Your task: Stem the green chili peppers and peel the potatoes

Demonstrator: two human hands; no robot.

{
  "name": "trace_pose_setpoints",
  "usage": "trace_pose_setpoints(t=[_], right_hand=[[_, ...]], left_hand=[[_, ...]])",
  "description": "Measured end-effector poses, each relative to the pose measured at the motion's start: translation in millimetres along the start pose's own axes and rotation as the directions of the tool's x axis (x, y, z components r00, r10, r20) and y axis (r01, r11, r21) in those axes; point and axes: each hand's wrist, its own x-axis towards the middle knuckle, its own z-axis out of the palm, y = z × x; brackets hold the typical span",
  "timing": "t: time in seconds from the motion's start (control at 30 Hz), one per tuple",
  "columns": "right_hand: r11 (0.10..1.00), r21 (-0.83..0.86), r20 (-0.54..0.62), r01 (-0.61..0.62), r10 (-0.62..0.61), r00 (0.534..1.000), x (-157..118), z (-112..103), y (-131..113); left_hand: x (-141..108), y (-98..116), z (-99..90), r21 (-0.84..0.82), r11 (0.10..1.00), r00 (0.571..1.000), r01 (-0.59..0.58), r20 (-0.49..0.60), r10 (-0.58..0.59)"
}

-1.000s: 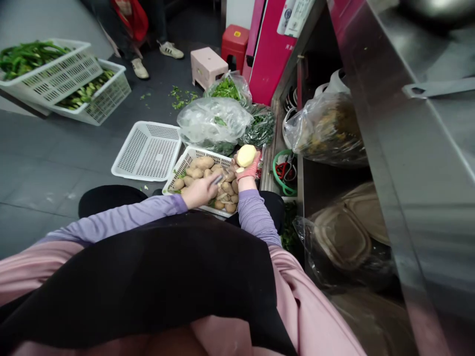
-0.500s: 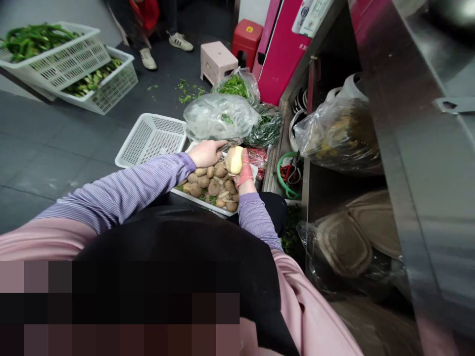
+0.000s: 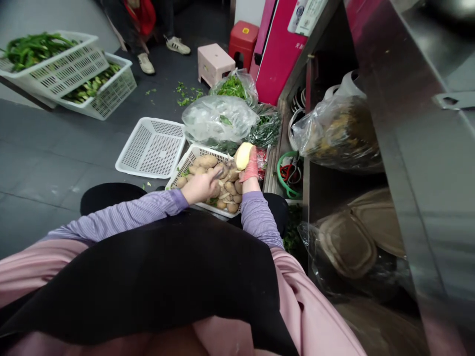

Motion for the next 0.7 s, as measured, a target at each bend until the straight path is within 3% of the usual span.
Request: trace_pose_setpoints(t=[0.1,0.2,0.33,0.43,0.5,0.7], right_hand=[[1.0,0.01,0.064,-0.015,0.014,0.998,-13.6,6.4,3.3],[0.996,0.061,0.126,-0.062,0.054,0.991,-26.8,13.1,6.8],[0.988,0.127,0.151,-0.092,0.072,0.986,-29.3,14.6,5.1],[0.984,0.118,0.072,-0.133,0.125,0.989,-24.3,11.6,3.0],[0.983,0.095,0.064,-0.155,0.149,0.987,-21.3,10.1,1.8],[0.989,0.085,0.079,-0.119,0.112,0.991,-15.6,10.5,2.0]], left_hand=[[38.5,2.2,-27.2,-0.063,0.998,0.99,-0.014,-0.141,0.005],[57.6,7.7,-33.0,-0.079,0.997,0.995,0.011,-0.099,-0.019],[24.0,10.3,1.4,-0.032,0.994,0.992,0.101,-0.071,-0.103],[-11.2,5.7,22.4,0.002,0.998,0.998,0.061,0.012,-0.061],[-20.6,2.3,22.6,0.008,1.0,0.997,0.013,0.07,-0.014],[18.5,-0.5,-1.3,-0.018,0.999,0.993,0.038,-0.115,-0.04]])
